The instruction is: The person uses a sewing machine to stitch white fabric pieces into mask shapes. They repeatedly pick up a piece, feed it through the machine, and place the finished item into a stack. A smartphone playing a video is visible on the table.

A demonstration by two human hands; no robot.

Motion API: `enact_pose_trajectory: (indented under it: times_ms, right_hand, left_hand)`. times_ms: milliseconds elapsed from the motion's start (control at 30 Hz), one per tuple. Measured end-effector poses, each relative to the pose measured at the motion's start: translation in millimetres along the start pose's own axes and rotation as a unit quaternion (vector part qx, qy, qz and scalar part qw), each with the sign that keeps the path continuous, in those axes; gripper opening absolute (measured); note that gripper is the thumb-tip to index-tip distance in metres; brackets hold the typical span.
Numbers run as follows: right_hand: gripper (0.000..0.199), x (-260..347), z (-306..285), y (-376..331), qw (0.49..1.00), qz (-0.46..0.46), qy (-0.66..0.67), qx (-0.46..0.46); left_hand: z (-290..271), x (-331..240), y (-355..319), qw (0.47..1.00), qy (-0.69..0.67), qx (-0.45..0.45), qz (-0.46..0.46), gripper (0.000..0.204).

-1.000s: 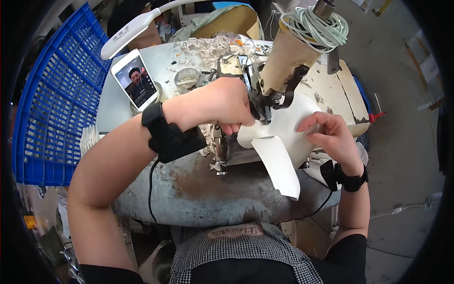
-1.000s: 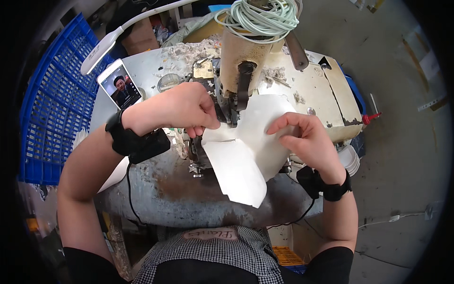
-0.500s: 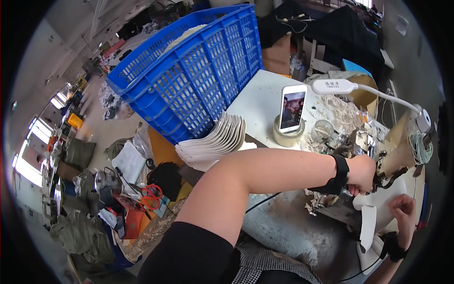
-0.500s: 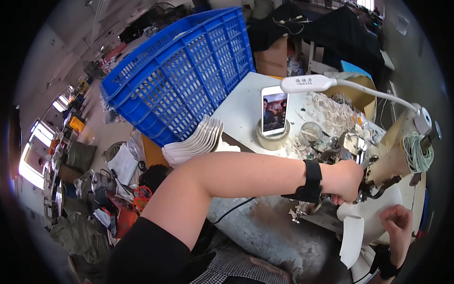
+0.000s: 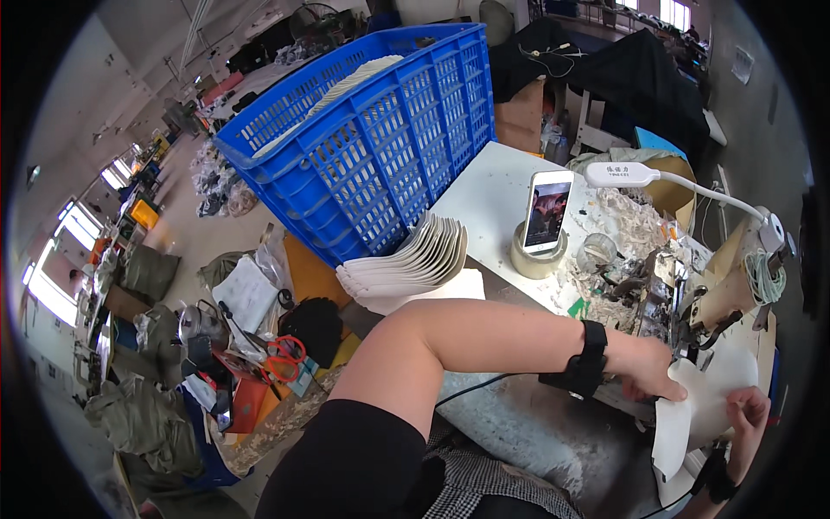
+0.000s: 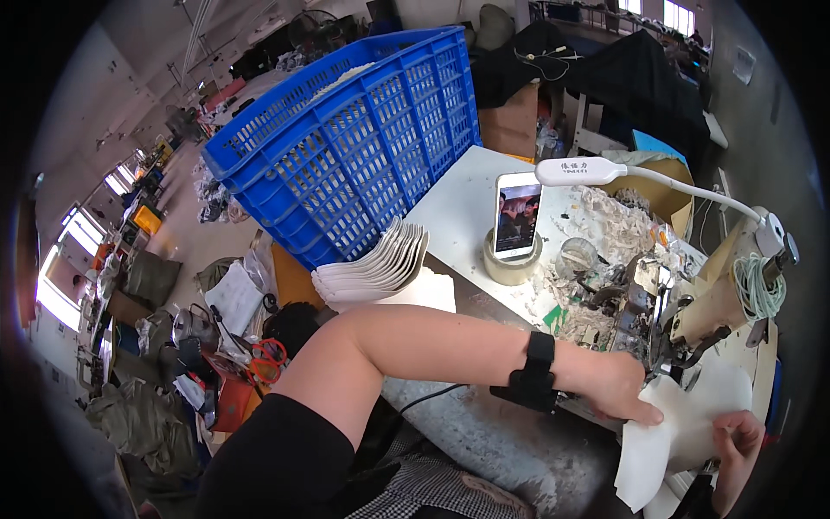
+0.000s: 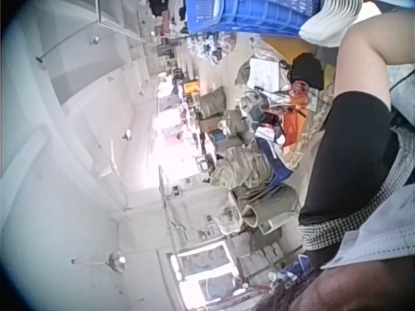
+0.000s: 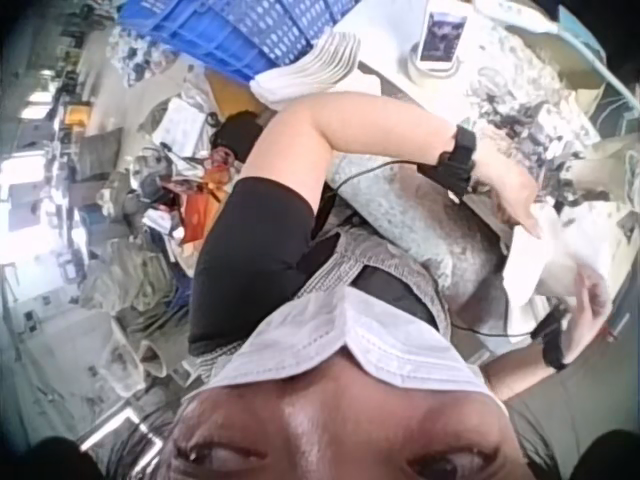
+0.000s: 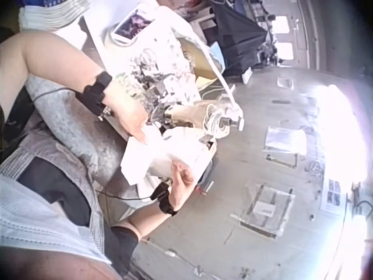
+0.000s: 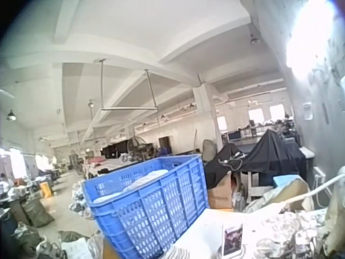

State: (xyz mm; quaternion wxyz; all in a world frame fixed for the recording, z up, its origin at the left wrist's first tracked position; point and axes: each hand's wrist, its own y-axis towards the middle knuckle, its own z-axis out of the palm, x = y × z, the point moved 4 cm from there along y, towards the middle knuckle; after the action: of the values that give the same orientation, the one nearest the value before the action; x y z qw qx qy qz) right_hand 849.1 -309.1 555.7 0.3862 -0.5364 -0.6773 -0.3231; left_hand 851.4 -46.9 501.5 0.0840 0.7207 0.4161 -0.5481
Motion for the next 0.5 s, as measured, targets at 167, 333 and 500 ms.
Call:
enact_pose_trajectory:
  times_ms: [167,333,500]
  right_hand:
    - [0.011,-19.2,-8.0,-50.5,0.988,-0.072,0.038,-0.132]
    - [0.015,-3.7,29.2,-99.5,0.973,-0.111,0.148,-0.138]
    - [0.023,-23.5,66.5,-134.8,0.982,-0.013,0.077,-0.171]
  left_hand:
    - [35.1,10.4,5.3,0.967,-0.235,0.073,0.064,0.062]
    - [33.2,10.1,-7.7,0.898,-0.406,0.149,0.085,0.025]
    - [15.8,10.0,-24.0,0.89,-0.419,0.16,0.084,0.021]
